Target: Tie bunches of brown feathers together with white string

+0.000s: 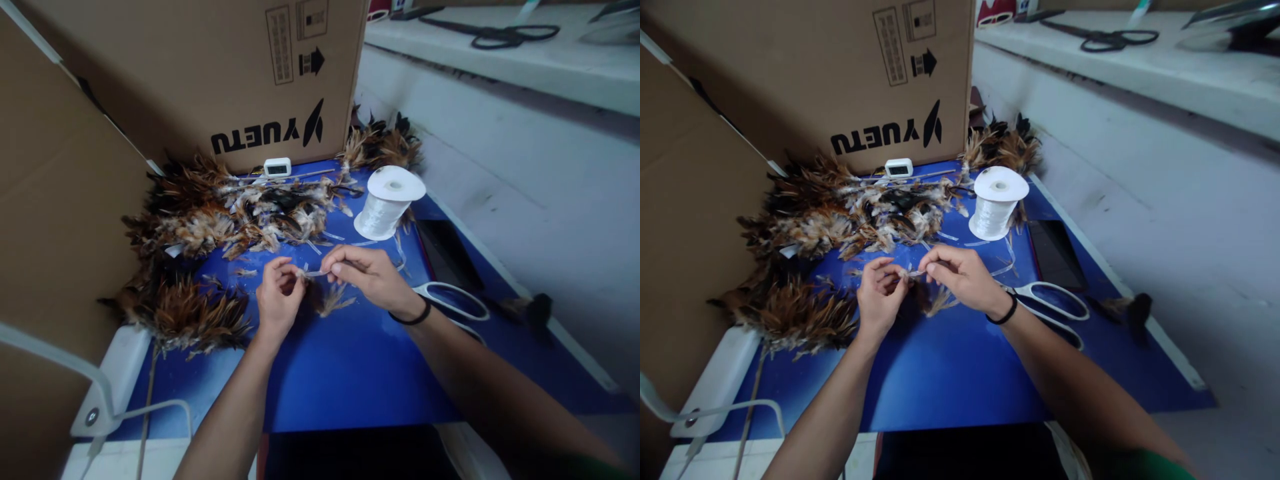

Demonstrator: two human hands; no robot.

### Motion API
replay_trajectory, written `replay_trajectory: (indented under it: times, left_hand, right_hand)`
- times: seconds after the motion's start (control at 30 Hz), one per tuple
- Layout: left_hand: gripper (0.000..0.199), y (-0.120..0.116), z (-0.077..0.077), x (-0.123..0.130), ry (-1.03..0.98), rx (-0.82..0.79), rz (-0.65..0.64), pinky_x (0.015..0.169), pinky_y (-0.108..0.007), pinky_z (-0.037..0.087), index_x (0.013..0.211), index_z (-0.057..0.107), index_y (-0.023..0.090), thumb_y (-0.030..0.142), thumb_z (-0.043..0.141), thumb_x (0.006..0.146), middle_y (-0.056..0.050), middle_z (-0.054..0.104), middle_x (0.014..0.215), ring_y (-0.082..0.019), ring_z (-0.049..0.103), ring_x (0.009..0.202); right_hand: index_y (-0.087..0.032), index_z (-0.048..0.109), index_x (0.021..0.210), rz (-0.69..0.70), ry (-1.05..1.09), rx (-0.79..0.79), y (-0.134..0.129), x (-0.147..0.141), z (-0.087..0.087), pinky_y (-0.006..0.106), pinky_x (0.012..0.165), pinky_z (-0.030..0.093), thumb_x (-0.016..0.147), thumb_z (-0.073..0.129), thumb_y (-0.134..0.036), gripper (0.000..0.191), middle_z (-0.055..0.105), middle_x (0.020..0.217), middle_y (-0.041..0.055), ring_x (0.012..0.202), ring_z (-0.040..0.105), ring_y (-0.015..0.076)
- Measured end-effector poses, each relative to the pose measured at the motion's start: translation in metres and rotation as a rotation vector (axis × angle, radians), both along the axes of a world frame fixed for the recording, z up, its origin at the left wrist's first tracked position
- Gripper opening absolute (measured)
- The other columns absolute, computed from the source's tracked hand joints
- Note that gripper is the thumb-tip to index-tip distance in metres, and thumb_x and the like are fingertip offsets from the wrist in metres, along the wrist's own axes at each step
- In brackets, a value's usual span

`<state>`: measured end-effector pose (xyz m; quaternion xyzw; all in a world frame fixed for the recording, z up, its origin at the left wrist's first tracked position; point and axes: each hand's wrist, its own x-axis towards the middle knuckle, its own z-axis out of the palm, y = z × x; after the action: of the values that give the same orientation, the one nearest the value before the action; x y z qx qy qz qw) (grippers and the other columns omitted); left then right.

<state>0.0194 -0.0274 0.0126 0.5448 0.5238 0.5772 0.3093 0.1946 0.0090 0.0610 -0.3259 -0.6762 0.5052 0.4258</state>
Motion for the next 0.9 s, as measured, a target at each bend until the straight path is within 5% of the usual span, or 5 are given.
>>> replay_trajectory:
  times: [0.17, 0.33, 0.6, 0.9]
  left_hand:
    - [0.036, 0.000, -0.005, -0.003, 0.119, 0.166, 0.072, 0.071, -0.025, 0.055, 0.108, 0.051, 0.019, 0.019, 0.065, 0.074, -0.004, 0.067, 0.088, -0.013, 0.066, 0.078]
    - [0.034, -0.003, -0.008, -0.003, 0.165, 0.226, 0.081, 0.075, -0.029, 0.056, 0.105, 0.056, 0.019, 0.020, 0.068, 0.072, -0.005, 0.069, 0.092, -0.016, 0.068, 0.083]
    - [0.029, -0.006, -0.002, -0.004, 0.340, 0.399, 0.056, 0.077, -0.029, 0.056, 0.101, 0.060, 0.022, 0.011, 0.065, 0.074, -0.005, 0.070, 0.096, -0.016, 0.067, 0.088]
    - [0.032, -0.007, -0.005, 0.002, 0.305, 0.381, -0.025, 0.081, -0.033, 0.056, 0.103, 0.055, 0.021, 0.008, 0.062, 0.075, -0.006, 0.068, 0.099, -0.018, 0.065, 0.095]
  right_hand:
    - [-0.016, 0.056, 0.075, 0.108, 0.230, -0.383, 0.003, -0.001, -0.002, 0.029, 0.060, 0.053, 0.073, 0.060, -0.021, 0.007, 0.065, 0.076, 0.0034, 0.065, 0.065, 0.0149]
    - [-0.017, 0.053, 0.089, 0.186, 0.222, -0.628, 0.000, -0.009, -0.003, 0.031, 0.059, 0.056, 0.070, 0.070, -0.031, 0.029, 0.067, 0.078, 0.0029, 0.064, 0.067, 0.0162]
    - [-0.014, 0.060, 0.078, 0.075, 0.126, -0.540, -0.005, -0.017, -0.005, 0.015, 0.036, 0.027, 0.071, 0.066, -0.022, 0.013, 0.057, 0.061, -0.0040, 0.041, 0.037, 0.0014]
    - [-0.015, 0.062, 0.075, -0.060, 0.067, -0.264, -0.007, -0.021, -0.005, 0.023, 0.062, 0.045, 0.073, 0.065, -0.026, 0.011, 0.063, 0.066, -0.0013, 0.061, 0.057, 0.0088]
